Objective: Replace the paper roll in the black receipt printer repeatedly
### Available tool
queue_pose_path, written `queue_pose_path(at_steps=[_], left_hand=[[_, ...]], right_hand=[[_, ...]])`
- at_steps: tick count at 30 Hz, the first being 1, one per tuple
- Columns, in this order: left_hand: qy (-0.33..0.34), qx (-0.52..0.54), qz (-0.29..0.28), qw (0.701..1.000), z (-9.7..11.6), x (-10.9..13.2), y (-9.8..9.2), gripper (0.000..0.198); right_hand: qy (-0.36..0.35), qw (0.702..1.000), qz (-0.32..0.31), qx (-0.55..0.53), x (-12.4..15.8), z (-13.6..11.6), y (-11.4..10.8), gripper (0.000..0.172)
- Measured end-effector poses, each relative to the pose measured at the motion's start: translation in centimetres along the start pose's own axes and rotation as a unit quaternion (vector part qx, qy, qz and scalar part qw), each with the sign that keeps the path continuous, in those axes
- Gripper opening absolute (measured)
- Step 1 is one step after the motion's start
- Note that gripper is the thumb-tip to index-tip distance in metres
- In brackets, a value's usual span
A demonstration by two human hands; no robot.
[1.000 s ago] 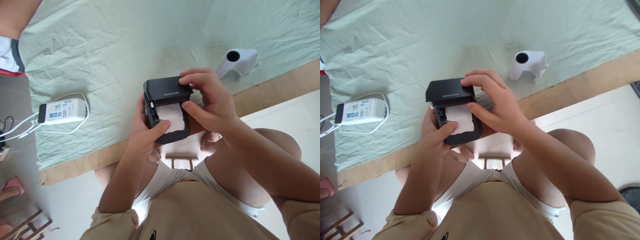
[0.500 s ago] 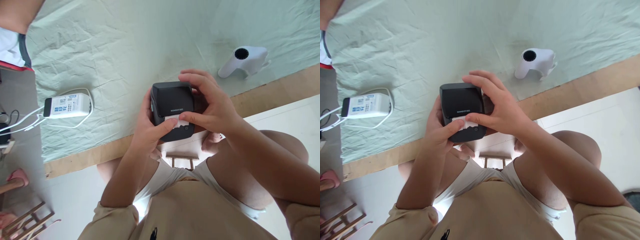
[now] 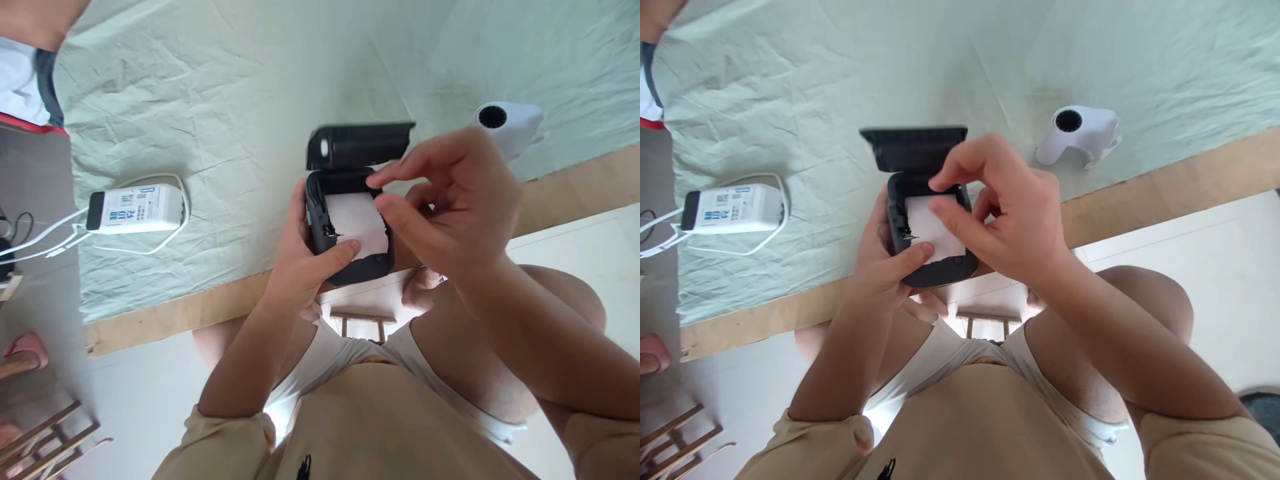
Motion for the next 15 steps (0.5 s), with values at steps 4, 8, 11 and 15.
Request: queue_pose_path(at_steps=[4,8,11,15], left_hand=[[0.004,0.0,-0.014,1.0,0.0,-0.1,0.0,0.086],[0.007,-0.004,-0.021,1.0,-0.1,-0.2,-0.2,0.086],[0.017,0.002,-0.025,1.0,-0.1,-0.2,-0.2,0.081],[0.028,0.019,-0.031,0.999,-0.1,-0.3,-0.1,0.071]], right_hand=[[-0.122,0.975,-0.187,0.005,0.2,-0.5,2.0,0.016],[-0.13,0.961,-0.239,0.044,0.8,-0.1,2.1,0.011],[-0.151,0.96,-0.23,0.046,1.0,-0.7,2.1,0.012],[-0.14,0.967,-0.207,0.061,1.0,-0.6,2.0,0.015]])
Point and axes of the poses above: each hand's wrist, its own x-axis away from the middle knuckle, its own y-axis out of the palm, z = x × y, the point moved 9 cm from there along -x, towards the middle knuckle, and after that the axes turned 10 degrees about -y, right-handed, at the moved point
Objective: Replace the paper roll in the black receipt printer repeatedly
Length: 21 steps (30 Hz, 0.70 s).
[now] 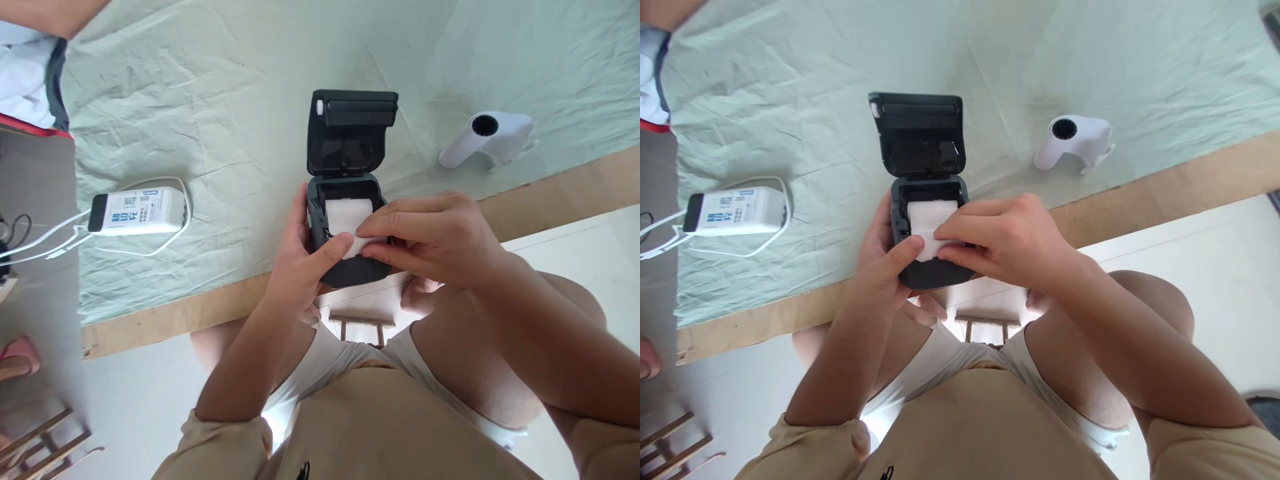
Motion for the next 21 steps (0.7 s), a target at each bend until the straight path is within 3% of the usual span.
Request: queue_pose_path(at_steps=[4,7,11,13,15,18,21], left_hand=[[-0.003,-0.005,0.007,1.0,-0.2,-0.3,-0.2,0.066],[0.004,-0.004,0.01,1.0,-0.2,-0.3,-0.3,0.063],[-0.001,-0.021,0.023,1.0,-0.1,-0.1,-0.3,0.078],[-0.003,-0.03,0.022,0.999,0.1,0.1,-0.3,0.085],[-0.004,-0.033,0.011,0.999,0.2,0.1,-0.1,0.088],[-0.011,-0.035,0.001,0.999,0.1,0.1,0.0,0.086],[-0.005,-0.035,0.015,0.999,0.1,0.2,-0.4,0.087]], right_hand=[[0.009,0.999,0.034,0.032,0.1,-0.2,-0.6,0.02],[-0.034,0.996,0.071,0.049,0.4,-1.3,-1.1,0.013],[-0.073,0.992,0.105,0.0,0.6,-1.8,-1.4,0.007],[-0.013,0.985,0.171,-0.007,0.5,-0.3,-2.5,0.003],[0.079,0.974,0.211,-0.02,0.3,1.8,-3.1,0.026],[0.153,0.965,0.189,-0.097,-0.4,3.9,-2.3,0.058],[0.156,0.955,0.213,-0.136,0.1,4.5,-2.3,0.049]])
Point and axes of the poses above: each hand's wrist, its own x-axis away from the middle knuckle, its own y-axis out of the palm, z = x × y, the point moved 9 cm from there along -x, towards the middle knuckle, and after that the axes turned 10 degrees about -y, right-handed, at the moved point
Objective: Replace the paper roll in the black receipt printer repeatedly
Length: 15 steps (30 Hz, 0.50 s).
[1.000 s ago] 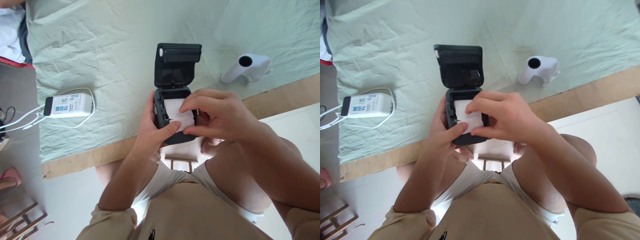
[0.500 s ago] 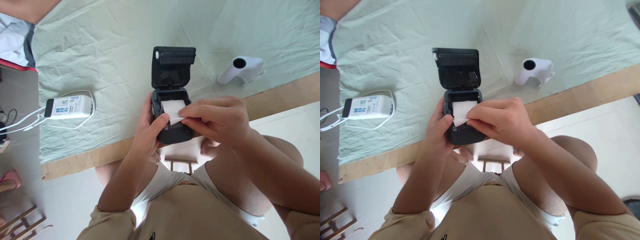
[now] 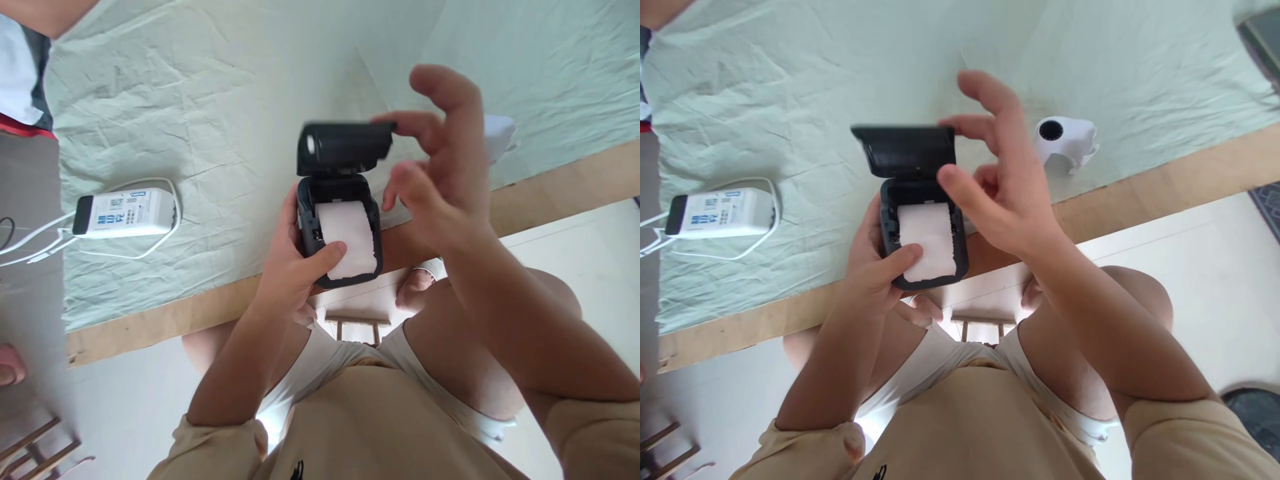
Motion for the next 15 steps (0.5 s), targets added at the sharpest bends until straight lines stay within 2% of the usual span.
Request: queue_pose_path(at_steps=[2,5,9,12,15], left_hand=[[-0.011,-0.002,0.01,1.0,-0.2,0.0,-0.2,0.091],[-0.035,0.011,0.005,0.999,-0.5,0.1,-0.1,0.097],[-0.032,0.039,0.008,0.999,-0.3,0.0,0.2,0.066],[-0.049,0.028,0.037,0.998,-0.6,0.0,0.0,0.053],[-0.043,0.031,0.036,0.998,-0.5,-0.2,0.1,0.046]], right_hand=[[-0.002,1.0,-0.007,0.018,0.8,0.4,-0.1,0.04],[-0.001,0.995,-0.092,0.05,2.0,1.0,1.0,0.043],[0.033,0.983,-0.178,0.016,2.7,1.8,2.6,0.053],[0.039,0.98,-0.193,-0.004,2.7,2.3,3.0,0.06],[0.035,0.98,-0.198,-0.003,2.7,2.6,3.2,0.063]])
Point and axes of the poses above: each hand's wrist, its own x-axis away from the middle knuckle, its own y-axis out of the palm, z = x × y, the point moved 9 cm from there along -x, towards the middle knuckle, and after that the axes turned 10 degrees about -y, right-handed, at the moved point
